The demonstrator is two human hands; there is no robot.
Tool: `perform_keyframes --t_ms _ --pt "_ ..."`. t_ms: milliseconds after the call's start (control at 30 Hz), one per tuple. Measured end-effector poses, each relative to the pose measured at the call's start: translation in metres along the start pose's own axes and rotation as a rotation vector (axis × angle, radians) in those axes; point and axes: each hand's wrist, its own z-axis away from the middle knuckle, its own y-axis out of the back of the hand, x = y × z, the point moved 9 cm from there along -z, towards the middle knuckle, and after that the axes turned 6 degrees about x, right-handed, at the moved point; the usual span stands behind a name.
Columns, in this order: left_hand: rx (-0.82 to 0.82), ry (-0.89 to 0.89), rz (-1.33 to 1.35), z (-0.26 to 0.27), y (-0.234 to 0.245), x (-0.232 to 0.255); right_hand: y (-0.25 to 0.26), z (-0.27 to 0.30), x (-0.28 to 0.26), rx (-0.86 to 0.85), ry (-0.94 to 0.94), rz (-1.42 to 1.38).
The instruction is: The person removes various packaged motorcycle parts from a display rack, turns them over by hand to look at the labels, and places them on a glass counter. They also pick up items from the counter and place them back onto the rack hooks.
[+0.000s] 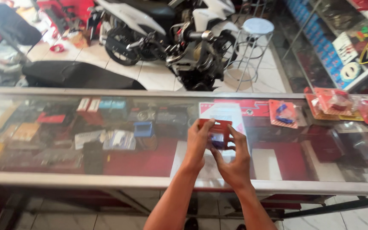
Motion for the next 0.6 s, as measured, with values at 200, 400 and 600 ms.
perform_keyframes --t_ms 200,400,600 --pt "-0.533 -0.060 -0.175 0.057 -0.037 0.011 0.062 0.000 0.029 0.135 -0.340 -0.361" --pt "-0.778 0.097 -0.326 0.108 -0.080 -0.027 0.126 0.014 0.019 0.261 -0.283 -0.514" --pt "-0.955 0.051 -0.223 0.144 -0.144 -0.057 0.198 0.041 0.013 0.332 -0.320 -0.409"
